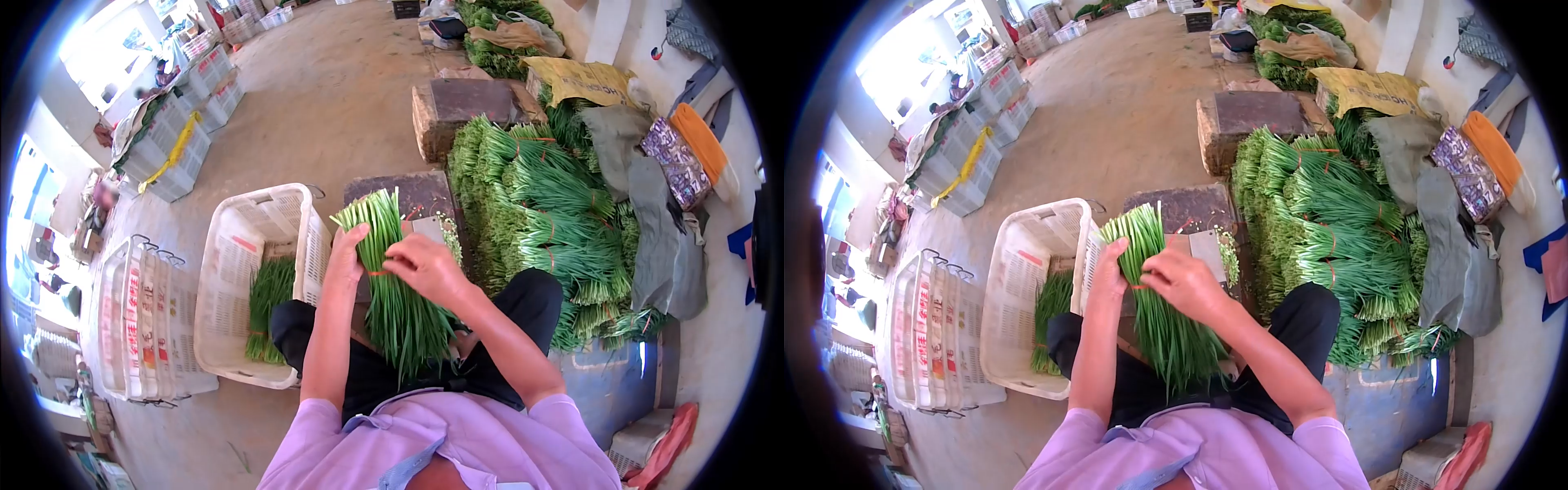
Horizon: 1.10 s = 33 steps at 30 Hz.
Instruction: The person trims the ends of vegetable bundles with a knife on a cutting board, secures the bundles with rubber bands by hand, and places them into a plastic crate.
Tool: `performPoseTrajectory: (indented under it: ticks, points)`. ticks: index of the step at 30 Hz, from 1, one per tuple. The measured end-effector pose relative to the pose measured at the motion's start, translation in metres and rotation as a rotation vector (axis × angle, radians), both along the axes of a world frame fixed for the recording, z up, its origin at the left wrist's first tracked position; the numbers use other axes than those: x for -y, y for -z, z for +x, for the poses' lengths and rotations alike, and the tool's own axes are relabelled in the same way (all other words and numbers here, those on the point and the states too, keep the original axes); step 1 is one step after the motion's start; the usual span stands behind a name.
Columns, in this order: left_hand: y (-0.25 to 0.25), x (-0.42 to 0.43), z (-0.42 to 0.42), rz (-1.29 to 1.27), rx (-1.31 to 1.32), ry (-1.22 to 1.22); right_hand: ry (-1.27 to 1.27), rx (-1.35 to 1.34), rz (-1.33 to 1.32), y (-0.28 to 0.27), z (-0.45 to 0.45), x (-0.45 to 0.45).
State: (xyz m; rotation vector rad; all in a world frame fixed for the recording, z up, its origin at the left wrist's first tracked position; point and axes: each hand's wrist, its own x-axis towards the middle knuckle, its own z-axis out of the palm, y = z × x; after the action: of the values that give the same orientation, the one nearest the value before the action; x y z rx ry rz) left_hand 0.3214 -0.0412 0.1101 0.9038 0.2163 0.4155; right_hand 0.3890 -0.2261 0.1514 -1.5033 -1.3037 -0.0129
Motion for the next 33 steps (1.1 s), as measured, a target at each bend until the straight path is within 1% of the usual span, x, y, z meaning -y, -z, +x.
performPoseTrajectory:
  ticks: [1, 2, 4, 6, 7, 8, 9, 10, 11, 12, 13, 14, 16, 17, 18, 20, 21, 22, 23, 24, 25, 26, 28, 29, 30, 31, 32, 33]
  points:
    - [-0.003, 0.006, 0.002, -0.014, 0.007, -0.051, 0.046, 0.124, -0.014, 0.004, -0.003, -0.004]
    - [-0.006, 0.009, 0.003, -0.014, 0.007, -0.048, 0.094, 0.248, -0.029, 0.008, -0.004, -0.006]
    - [-0.013, 0.014, 0.004, 0.059, -0.02, -0.121, 0.07, 0.256, -0.024, 0.013, 0.006, -0.011]
    - [-0.005, 0.01, 0.002, 0.076, -0.025, -0.109, 0.059, 0.231, 0.122, 0.017, 0.014, -0.015]
    - [-0.006, 0.011, 0.002, 0.078, -0.016, -0.134, 0.047, 0.288, 0.138, 0.017, 0.017, -0.017]
    - [-0.007, 0.011, 0.002, 0.08, -0.007, -0.16, 0.046, 0.287, 0.137, 0.016, 0.022, -0.015]
    - [0.001, 0.005, 0.0, 0.05, -0.018, -0.19, 0.19, 0.062, 0.165, 0.009, 0.027, -0.011]
    - [-0.001, 0.003, -0.003, 0.05, -0.019, -0.19, 0.341, -0.166, 0.195, 0.005, 0.032, -0.005]
    - [-0.003, 0.003, -0.006, 0.063, 0.004, -0.221, 0.322, -0.309, 0.092, 0.015, 0.044, 0.007]
    - [-0.004, 0.0, -0.005, 0.08, 0.034, -0.251, 0.302, -0.445, -0.009, 0.01, 0.052, 0.014]
    - [-0.002, -0.002, -0.003, 0.07, 0.022, -0.286, 0.31, -0.467, -0.066, 0.008, 0.052, 0.019]
    - [-0.001, -0.003, -0.002, 0.071, 0.025, -0.282, 0.314, -0.465, -0.064, 0.007, 0.051, 0.026]
    - [-0.026, 0.006, -0.001, 0.107, 0.211, -0.334, -0.282, -0.991, -0.733, 0.002, 0.043, 0.04]
    - [-0.039, 0.017, -0.003, 0.161, 0.295, -0.401, -0.51, -1.123, -0.726, 0.005, 0.024, 0.041]
    - [-0.064, 0.033, -0.004, 0.471, 0.414, -0.467, -0.733, -1.246, -0.701, 0.008, 0.007, 0.04]
    - [-0.085, 0.049, -0.01, 0.702, 0.402, -0.571, -0.862, -1.331, -0.582, 0.022, -0.002, 0.033]
    - [-0.096, 0.052, -0.013, 0.709, 0.418, -0.559, -0.939, -1.512, -0.288, 0.019, -0.002, 0.022]
    - [-0.101, 0.057, -0.024, 0.094, 0.311, -0.285, -1.059, -1.466, -0.297, 0.012, 0.001, 0.021]
    - [-0.093, 0.064, -0.03, 0.482, 0.292, -0.238, -0.898, -1.642, -0.152, 0.003, 0.004, 0.02]
    - [-0.085, 0.071, -0.036, 0.906, 0.294, -0.255, -0.727, -1.803, 0.001, -0.016, 0.004, 0.022]
    - [-0.077, 0.079, -0.041, 1.244, 0.352, -0.31, -0.817, -1.843, 0.054, -0.013, 0.009, 0.023]
    - [-0.07, 0.084, -0.051, 1.571, 0.405, -0.434, -0.73, -1.873, 0.028, -0.001, 0.015, 0.019]
    - [-0.038, 0.09, -0.062, 1.643, 0.314, -0.512, -0.683, -1.85, -0.009, 0.009, 0.027, 0.023]
    - [-0.017, 0.089, -0.076, 1.53, 0.06, -0.452, -0.681, -1.846, 0.003, 0.021, 0.034, 0.024]
    - [0.001, 0.085, -0.09, 1.405, -0.186, -0.389, -0.664, -1.65, -0.068, 0.035, 0.043, 0.023]
    - [0.013, 0.084, -0.098, 1.086, -0.36, -0.275, -0.644, -1.459, -0.143, 0.04, 0.047, 0.024]
    - [0.049, 0.064, -0.101, 0.526, -0.392, -0.138, -0.647, -1.465, -0.15, 0.046, 0.047, 0.026]
    - [0.063, 0.052, -0.1, 0.24, -0.31, -0.065, -0.614, -1.383, -0.189, 0.048, 0.044, 0.027]
